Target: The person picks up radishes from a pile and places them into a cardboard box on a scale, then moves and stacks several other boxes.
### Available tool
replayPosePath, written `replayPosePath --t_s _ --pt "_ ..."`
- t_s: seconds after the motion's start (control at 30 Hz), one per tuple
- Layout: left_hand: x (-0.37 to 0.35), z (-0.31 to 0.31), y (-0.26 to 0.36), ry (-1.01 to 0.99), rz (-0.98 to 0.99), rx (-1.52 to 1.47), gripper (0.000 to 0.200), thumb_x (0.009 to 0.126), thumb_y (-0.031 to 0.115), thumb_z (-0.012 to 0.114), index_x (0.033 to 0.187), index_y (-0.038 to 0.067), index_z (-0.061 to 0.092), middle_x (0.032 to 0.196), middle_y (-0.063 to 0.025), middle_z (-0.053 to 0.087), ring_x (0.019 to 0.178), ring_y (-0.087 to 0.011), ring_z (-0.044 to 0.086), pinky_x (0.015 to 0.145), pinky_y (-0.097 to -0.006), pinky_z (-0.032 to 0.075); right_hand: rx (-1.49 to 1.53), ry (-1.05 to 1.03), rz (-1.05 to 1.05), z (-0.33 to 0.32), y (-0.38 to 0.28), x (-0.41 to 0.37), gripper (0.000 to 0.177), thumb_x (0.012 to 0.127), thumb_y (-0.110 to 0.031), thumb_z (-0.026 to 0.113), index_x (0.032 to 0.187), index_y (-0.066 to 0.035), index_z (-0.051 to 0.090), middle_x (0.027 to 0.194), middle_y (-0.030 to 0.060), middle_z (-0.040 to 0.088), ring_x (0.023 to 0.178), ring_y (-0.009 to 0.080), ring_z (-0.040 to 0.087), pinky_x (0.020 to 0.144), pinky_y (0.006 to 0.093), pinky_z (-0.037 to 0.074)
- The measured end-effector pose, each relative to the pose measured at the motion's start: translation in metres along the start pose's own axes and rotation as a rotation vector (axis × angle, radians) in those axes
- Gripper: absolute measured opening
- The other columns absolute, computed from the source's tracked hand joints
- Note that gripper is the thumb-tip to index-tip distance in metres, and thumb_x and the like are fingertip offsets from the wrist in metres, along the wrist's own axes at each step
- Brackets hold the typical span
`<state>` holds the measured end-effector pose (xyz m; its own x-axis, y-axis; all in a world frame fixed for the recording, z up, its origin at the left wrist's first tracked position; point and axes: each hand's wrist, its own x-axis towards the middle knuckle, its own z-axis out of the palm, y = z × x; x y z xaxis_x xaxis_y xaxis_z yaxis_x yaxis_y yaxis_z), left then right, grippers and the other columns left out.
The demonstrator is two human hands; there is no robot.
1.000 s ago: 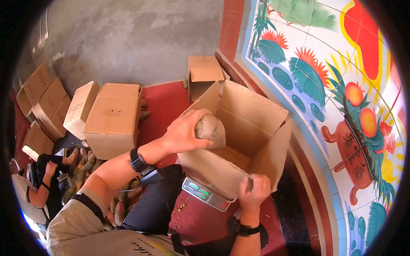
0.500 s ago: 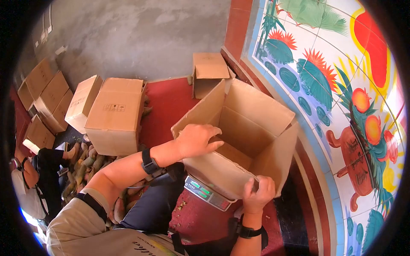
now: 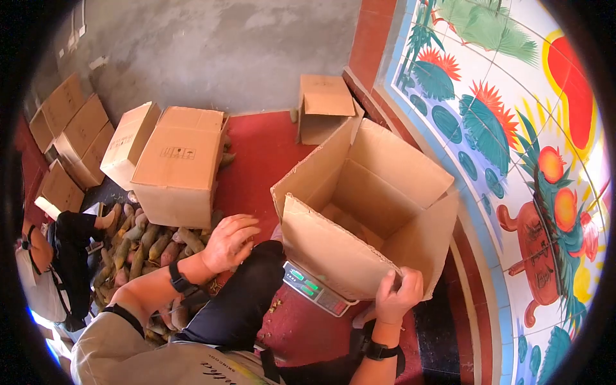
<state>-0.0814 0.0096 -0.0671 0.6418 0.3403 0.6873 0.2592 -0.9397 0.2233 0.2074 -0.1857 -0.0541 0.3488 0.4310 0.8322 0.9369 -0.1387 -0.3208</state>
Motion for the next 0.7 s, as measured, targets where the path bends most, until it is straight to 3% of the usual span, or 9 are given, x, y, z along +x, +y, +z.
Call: replayPosePath --t_s 0.2,0.27,0.33,0.4,0.47,0.53,0.57,0.63,0.7 --pt "-0.141 0.007 -0.075 -0.259 -0.257 0.090 0.032 0.067 0.011 0.062 0.099 0.005 0.059 0.098 -0.0130 0.057 0.094 -0.0314 0.054 0.083 -0.0397 0.043 -0.030 0.035 0.002 0.003 0.001 -0.004 0.010 0.075 -0.003 0.053 0.081 0.002 0.047 0.072 0.0142 0.045 0.063 0.0284 0.046 0.058 0.0357 0.039" --pt "-0.190 0.007 -0.091 -0.606 -0.474 0.260 0.031 0.071 0.020 0.063 0.098 0.006 0.059 0.097 -0.0145 0.058 0.095 -0.0326 0.053 0.083 -0.0404 0.043 -0.031 0.032 0.021 0.004 0.002 -0.005 0.011 0.074 -0.004 0.054 0.081 0.002 0.048 0.072 0.0152 0.046 0.064 0.0302 0.046 0.058 0.0372 0.039" --pt "-0.201 -0.012 -0.071 -0.672 -0.759 0.307 0.035 0.073 0.027 0.062 0.100 0.004 0.059 0.101 -0.0160 0.057 0.101 -0.0327 0.052 0.085 -0.0409 0.043 -0.032 0.026 0.042 0.004 0.002 -0.007 0.012 0.074 -0.006 0.054 0.081 0.002 0.049 0.072 0.0162 0.046 0.064 0.0321 0.047 0.057 0.0388 0.038" --pt "-0.266 -0.007 -0.100 -1.049 -0.998 0.370 0.037 0.074 0.026 0.060 0.103 0.003 0.058 0.105 -0.0179 0.056 0.105 -0.0332 0.051 0.086 -0.0426 0.043 -0.040 0.022 0.063 0.005 0.000 -0.006 0.011 0.074 -0.004 0.053 0.082 0.002 0.049 0.072 0.0162 0.046 0.064 0.0315 0.047 0.058 0.0382 0.039" --pt "-0.324 -0.003 -0.105 -0.965 -1.191 0.388 0.045 0.075 0.029 0.062 0.113 0.006 0.052 0.122 -0.0151 0.046 0.114 -0.0324 0.044 0.091 -0.0422 0.039 -0.050 0.020 0.060 0.007 0.003 -0.007 0.008 0.077 -0.003 0.051 0.082 0.002 0.048 0.073 0.0133 0.045 0.065 0.0267 0.045 0.060 0.0347 0.039" --pt "-0.332 -0.013 -0.099 -1.174 -1.375 0.349 0.049 0.077 0.031 0.060 0.117 0.005 0.049 0.129 -0.0152 0.041 0.118 -0.0333 0.041 0.094 -0.0433 0.037 -0.059 0.014 0.058 0.008 0.004 -0.010 0.005 0.079 -0.001 0.050 0.082 0.002 0.047 0.075 0.0104 0.044 0.066 0.0219 0.044 0.061 0.0313 0.038" --pt "-0.330 -0.018 -0.092 -1.175 -1.383 0.341 0.049 0.077 0.031 0.060 0.117 0.005 0.049 0.129 -0.0152 0.041 0.118 -0.0333 0.041 0.094 -0.0433 0.037 -0.053 0.022 0.082 0.009 0.005 -0.011 0.005 0.081 -0.002 0.049 0.083 0.002 0.047 0.075 0.0096 0.045 0.067 0.0206 0.044 0.061 0.0306 0.038" --pt "-0.315 -0.031 -0.077 -1.437 -1.355 0.268 0.053 0.078 0.035 0.059 0.122 0.008 0.046 0.134 -0.0148 0.037 0.124 -0.0355 0.035 0.096 -0.0469 0.034 -0.046 0.022 0.104 0.010 0.003 -0.010 0.005 0.082 -0.002 0.049 0.084 0.002 0.047 0.076 0.0088 0.045 0.067 0.0193 0.044 0.061 0.0299 0.038" --pt "-0.353 -0.016 -0.084 -1.426 -1.336 0.329 0.057 0.076 0.038 0.059 0.124 0.010 0.045 0.136 -0.0151 0.034 0.126 -0.0362 0.029 0.096 -0.0493 0.032 -0.065 0.010 0.122 0.009 -0.001 -0.007 0.006 0.083 -0.003 0.048 0.086 0.002 0.047 0.077 0.0086 0.045 0.068 0.0183 0.044 0.061 0.0288 0.038"
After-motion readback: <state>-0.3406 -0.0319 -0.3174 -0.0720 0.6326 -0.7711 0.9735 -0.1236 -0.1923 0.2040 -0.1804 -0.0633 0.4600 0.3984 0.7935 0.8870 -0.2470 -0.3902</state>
